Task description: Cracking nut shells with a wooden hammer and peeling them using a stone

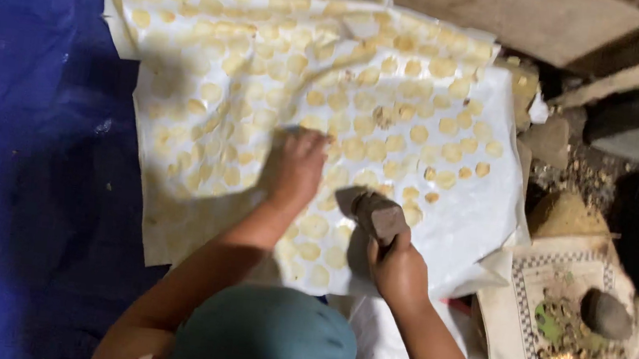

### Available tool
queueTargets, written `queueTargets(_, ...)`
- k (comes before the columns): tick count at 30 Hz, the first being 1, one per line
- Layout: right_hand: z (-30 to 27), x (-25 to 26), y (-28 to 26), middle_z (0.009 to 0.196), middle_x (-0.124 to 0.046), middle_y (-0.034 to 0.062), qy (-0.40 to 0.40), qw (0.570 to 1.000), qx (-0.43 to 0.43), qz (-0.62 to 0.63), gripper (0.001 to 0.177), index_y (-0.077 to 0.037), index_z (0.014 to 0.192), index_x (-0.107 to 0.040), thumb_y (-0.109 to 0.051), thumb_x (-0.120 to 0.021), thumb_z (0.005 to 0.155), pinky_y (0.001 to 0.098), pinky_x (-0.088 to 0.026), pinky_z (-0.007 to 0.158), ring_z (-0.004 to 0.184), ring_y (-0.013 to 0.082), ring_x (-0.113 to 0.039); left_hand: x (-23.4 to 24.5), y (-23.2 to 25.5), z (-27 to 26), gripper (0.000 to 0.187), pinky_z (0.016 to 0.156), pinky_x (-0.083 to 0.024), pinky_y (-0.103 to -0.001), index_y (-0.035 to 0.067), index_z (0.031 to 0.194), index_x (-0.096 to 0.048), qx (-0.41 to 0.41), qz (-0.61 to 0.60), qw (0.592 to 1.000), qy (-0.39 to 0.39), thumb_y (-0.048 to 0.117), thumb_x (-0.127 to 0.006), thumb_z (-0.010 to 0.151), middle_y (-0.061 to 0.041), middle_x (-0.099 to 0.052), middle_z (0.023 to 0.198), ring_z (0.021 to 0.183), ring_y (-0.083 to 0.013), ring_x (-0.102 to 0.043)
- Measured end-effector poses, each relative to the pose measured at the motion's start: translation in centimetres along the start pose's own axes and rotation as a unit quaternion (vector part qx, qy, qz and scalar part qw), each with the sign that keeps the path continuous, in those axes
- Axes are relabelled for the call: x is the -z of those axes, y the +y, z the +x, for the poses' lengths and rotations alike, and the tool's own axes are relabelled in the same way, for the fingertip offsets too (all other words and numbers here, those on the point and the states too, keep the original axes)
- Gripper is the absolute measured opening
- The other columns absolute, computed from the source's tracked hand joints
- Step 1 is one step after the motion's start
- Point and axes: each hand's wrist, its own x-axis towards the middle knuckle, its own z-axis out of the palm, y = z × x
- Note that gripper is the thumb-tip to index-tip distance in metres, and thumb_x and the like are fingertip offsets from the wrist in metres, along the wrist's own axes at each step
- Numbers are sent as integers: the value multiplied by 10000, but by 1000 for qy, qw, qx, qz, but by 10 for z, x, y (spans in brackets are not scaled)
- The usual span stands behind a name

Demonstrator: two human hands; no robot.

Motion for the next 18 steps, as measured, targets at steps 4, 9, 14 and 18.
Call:
queueTargets(4, 6, 21, 3, 759, -712, 288, -89, 995, -41, 14, 443, -31, 1053, -499, -424, -655, 920, 617, -573, 633, 727, 508, -718, -15, -86, 6, 290, 891, -508, -448, 125, 1162, -741, -159, 162, 971, 74, 241, -774, 898, -100, -617, 1077, 1013, -345, -601)
queueTargets(9, 26, 98, -39, 778, -723, 286, -112, 988, -78, 71, 421, -69, 1050, -548, -430, -699, 894, 606, -562, 713, 847, 519, -711, -37, -122, 16, 117, 850, -543, -359, 184, 1020, -756, -142, 72, 985, 61, 252, -757, 926, 2, -634, 1024, 950, -266, -659)
queueTargets(14, 5, 3, 14, 628, -666, 193, -23, 996, -84, 18, 457, -91, 826, -573, -516, -737, 871, 529, -578, 609, 722, 450, -721, -25, -98, 12, 210, 898, -566, -396, 205, 1015, -689, -114, 70, 990, 45, 194, -819, 850, 26, -576, 1118, 1046, -252, -652)
queueTargets(18, 14, 34, -25, 773, -700, 326, -75, 995, -65, 10, 461, 11, 1030, -552, -420, -679, 927, 612, -585, 706, 790, 527, -720, -45, -90, -15, 124, 765, -537, -343, 254, 1058, -656, -174, 186, 964, 76, 247, -716, 950, 17, -571, 884, 833, -217, -642)
